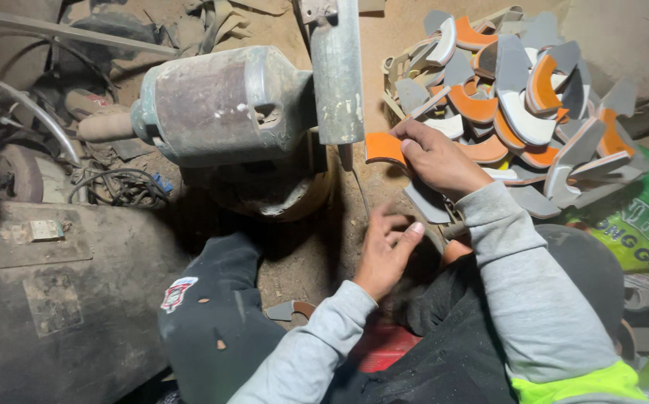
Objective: The person sits on the floor and uses a bench grinder to smooth the edges of curved shoe sole pieces. They hold each piece with both hands, rotate it against the spinning wheel, and place finished pieces into a nearby crate.
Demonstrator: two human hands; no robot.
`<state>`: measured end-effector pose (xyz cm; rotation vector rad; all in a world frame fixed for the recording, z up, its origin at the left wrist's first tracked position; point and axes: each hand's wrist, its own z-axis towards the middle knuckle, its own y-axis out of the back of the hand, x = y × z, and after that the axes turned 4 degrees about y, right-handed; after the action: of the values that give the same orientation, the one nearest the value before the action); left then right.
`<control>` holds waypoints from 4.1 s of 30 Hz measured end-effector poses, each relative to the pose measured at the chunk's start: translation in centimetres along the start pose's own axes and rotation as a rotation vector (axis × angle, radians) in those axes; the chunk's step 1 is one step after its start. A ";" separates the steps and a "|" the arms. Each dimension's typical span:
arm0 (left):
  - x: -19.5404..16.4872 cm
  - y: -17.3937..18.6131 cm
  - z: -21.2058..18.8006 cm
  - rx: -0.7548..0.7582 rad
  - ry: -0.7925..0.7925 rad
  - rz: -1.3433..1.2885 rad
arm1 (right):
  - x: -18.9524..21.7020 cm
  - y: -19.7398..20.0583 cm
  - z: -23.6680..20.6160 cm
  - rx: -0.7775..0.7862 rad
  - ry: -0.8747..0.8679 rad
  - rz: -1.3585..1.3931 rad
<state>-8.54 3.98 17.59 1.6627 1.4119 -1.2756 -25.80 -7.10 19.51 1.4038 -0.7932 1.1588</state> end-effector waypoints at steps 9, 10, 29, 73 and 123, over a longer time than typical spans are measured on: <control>1.5 -2.0 3.1 0.095 0.034 -0.151 | 1.1 -1.4 1.0 -0.043 0.021 -0.075; 1.2 -2.0 3.2 0.086 0.038 -0.143 | 1.1 -1.3 1.1 -0.041 -0.004 -0.072; -1.1 -0.9 3.7 0.080 0.045 -0.132 | 1.5 -1.6 3.1 -0.012 0.066 -0.137; 1.0 0.6 0.7 -0.279 -0.236 0.794 | 1.7 0.9 0.9 0.398 -0.180 -0.173; 2.4 2.5 4.5 0.311 -0.133 -0.099 | 6.2 -0.7 1.9 0.217 -0.055 -0.263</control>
<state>-7.50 0.27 13.50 1.6836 1.2799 -1.7007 -22.88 -7.99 25.24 1.6705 -0.5123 1.0271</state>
